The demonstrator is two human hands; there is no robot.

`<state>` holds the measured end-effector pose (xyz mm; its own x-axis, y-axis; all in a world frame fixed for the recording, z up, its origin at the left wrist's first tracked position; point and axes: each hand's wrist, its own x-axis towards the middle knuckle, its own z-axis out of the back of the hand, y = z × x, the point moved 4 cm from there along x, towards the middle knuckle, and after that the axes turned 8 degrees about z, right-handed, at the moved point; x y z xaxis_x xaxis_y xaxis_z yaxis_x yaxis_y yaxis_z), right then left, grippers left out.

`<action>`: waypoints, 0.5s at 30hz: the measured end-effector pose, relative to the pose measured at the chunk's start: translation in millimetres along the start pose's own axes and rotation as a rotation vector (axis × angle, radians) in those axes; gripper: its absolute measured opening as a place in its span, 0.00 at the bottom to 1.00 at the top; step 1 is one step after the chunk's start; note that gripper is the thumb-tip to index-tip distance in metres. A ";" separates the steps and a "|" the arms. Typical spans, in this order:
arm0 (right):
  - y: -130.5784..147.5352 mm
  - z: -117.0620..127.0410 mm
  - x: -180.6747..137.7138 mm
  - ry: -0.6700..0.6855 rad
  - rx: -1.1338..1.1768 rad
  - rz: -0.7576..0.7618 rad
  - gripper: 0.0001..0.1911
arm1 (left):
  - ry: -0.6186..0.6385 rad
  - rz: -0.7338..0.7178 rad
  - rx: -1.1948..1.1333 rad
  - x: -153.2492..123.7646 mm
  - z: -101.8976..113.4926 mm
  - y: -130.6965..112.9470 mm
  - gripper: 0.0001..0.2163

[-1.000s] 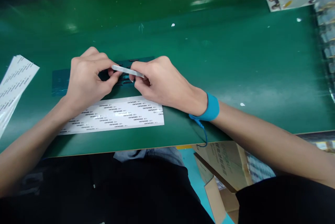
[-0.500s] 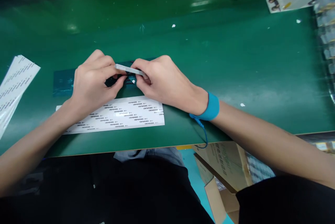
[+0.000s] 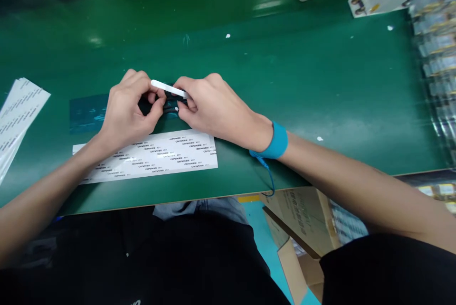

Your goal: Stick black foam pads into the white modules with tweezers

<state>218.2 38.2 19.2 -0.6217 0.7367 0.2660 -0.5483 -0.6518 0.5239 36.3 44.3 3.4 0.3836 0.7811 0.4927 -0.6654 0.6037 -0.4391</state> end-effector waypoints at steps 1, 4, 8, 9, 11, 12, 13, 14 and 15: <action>-0.2 -0.1 0.2 -0.005 -0.005 0.006 0.06 | 0.014 0.030 -0.022 1.4 2.5 0.0 0.10; -2.1 -0.9 0.2 -0.027 -0.014 0.009 0.07 | 0.031 0.110 -0.056 5.3 13.7 -3.9 0.08; -2.0 2.2 -0.3 -0.091 0.063 0.027 0.01 | 0.021 0.208 -0.109 6.0 25.3 -11.7 0.06; 0.5 4.4 -0.6 -0.125 0.105 0.054 0.03 | 0.014 0.223 -0.126 5.4 26.7 -13.5 0.06; 7.3 9.4 -1.6 -0.206 0.190 0.107 0.07 | 0.006 0.227 -0.140 3.9 27.9 -17.1 0.06; 11.1 11.6 -2.3 -0.249 0.223 0.131 0.07 | 0.009 0.217 -0.132 3.3 27.9 -18.6 0.06; 14.4 13.1 -3.0 -0.282 0.247 0.142 0.07 | 0.016 0.202 -0.114 2.7 27.6 -19.7 0.06; 16.6 13.5 -3.6 -0.299 0.265 0.136 0.08 | 0.023 0.182 -0.092 2.3 27.3 -20.4 0.07; 18.0 13.0 -4.1 -0.307 0.281 0.125 0.10 | 0.025 0.158 -0.068 2.0 27.2 -20.8 0.07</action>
<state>218.2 25.9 38.1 -0.4553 0.7023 0.5472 -0.2797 -0.6964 0.6609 33.4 29.0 33.9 0.2945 0.8702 0.3950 -0.6744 0.4821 -0.5593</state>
